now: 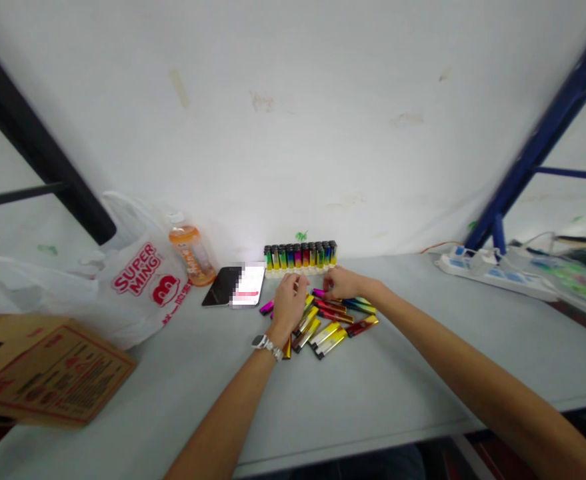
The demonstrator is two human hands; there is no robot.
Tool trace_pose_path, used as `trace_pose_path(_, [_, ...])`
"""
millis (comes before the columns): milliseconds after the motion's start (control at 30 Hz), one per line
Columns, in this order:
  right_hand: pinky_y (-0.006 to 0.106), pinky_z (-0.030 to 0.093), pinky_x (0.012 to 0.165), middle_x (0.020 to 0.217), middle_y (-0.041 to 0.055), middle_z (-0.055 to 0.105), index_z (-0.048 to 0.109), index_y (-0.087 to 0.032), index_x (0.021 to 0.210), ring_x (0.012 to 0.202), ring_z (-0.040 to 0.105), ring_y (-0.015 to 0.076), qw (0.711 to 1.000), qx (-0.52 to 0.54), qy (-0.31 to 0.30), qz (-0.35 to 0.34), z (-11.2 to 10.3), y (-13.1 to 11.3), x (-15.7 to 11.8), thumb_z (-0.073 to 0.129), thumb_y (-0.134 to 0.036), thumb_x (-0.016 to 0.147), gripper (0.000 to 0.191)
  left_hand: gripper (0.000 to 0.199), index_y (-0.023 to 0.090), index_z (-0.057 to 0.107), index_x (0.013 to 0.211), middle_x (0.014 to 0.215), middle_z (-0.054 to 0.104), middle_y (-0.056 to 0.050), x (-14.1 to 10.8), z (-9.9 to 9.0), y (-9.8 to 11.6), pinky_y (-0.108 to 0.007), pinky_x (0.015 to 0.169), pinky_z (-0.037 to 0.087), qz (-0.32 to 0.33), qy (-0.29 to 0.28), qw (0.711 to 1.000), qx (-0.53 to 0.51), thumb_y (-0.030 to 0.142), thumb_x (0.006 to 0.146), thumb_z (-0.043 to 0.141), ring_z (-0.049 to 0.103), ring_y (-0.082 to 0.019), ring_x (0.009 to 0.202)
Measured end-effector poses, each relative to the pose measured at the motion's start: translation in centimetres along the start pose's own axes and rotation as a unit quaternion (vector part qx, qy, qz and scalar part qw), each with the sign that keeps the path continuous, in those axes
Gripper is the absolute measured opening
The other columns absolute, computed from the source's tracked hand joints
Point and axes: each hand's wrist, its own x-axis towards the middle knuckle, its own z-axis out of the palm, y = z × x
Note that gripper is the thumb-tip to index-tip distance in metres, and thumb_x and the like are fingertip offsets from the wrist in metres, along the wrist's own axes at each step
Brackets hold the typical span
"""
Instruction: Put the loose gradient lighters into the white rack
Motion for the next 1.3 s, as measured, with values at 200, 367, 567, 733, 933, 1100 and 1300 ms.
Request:
trace_pose_path(200, [0.024,0.035,0.053,0.056,-0.0014,0.059,0.057,-0.018,0.066,0.053,0.05,0.0127,0.988,0.114,0.092,-0.041,0.6,0.0,-0.1,0.064,-0.029,0.076,0.016,0.02,0.018,0.059,0.083,0.083,0.063,-0.004,0.1,-0.2,0.0,-0.029,0.072,0.043,-0.002,0.029,1.0,-0.008,0.034,0.092,0.05,0.057,-0.017,0.075])
trace_pose_path(367, [0.028,0.045,0.063,0.067,-0.0025,0.061,0.046,-0.022,0.093,0.061,0.056,0.0144,0.885,0.421,0.187,-0.064,1.5,-3.1,-1.1,0.051,-0.047,0.088,0.025,0.026,0.018,0.059,0.084,0.082,0.063,-0.003,0.2,0.0,-0.1,-0.028,0.07,0.044,0.002,0.042,0.999,-0.016,0.037,0.095,0.046,0.057,-0.016,0.075])
trace_pose_path(567, [0.022,0.024,0.041,0.051,-0.0108,0.029,0.046,-0.023,0.081,0.042,0.025,0.0082,0.789,0.58,0.198,0.034,2.9,-5.8,-2.4,0.056,-0.056,0.082,0.035,0.027,0.018,0.061,0.082,0.082,0.062,-0.002,0.1,0.1,0.2,-0.027,0.068,0.043,0.027,0.031,0.999,-0.012,0.034,0.096,0.044,0.057,-0.016,0.077])
trace_pose_path(733, [0.025,0.023,0.047,0.052,-0.006,0.032,0.041,-0.02,0.059,0.049,0.028,0.0086,0.849,0.427,0.309,0.041,3.7,-5.7,-3.5,0.053,-0.06,0.084,0.049,0.03,0.018,0.061,0.076,0.079,0.06,-0.003,0.0,0.2,0.4,-0.027,0.068,0.043,0.049,0.019,0.999,0.013,0.032,0.096,0.044,0.056,-0.016,0.077])
trace_pose_path(933, [0.026,0.023,0.051,0.052,-0.0054,0.031,0.039,-0.02,0.056,0.052,0.03,0.0095,0.874,0.328,0.356,0.046,4.0,-5.6,-3.8,0.049,-0.048,0.086,0.042,0.031,0.018,0.06,0.071,0.077,0.059,-0.002,0.0,0.6,-0.1,-0.029,0.07,0.044,0.052,0.007,0.998,0.03,0.031,0.095,0.046,0.055,-0.015,0.073])
trace_pose_path(1100, [0.026,0.024,0.053,0.054,-0.0053,0.034,0.04,-0.02,0.058,0.054,0.031,0.0102,0.875,0.319,0.364,0.024,4.0,-5.5,-3.8,0.046,-0.039,0.084,0.033,0.031,0.018,0.06,0.071,0.077,0.058,-0.002,-0.1,0.8,-0.3,-0.028,0.069,0.044,0.055,0.004,0.998,0.038,0.032,0.095,0.045,0.055,-0.015,0.074])
trace_pose_path(1300, [0.026,0.025,0.053,0.053,-0.0057,0.034,0.039,-0.021,0.058,0.053,0.032,0.0105,0.879,0.32,0.352,0.022,4.4,-5.5,-3.7,0.045,-0.04,0.084,0.033,0.032,0.018,0.06,0.069,0.077,0.058,-0.002,0.0,0.7,-0.3,-0.028,0.068,0.043,0.053,-0.002,0.998,0.043,0.032,0.095,0.046,0.055,-0.015,0.073])
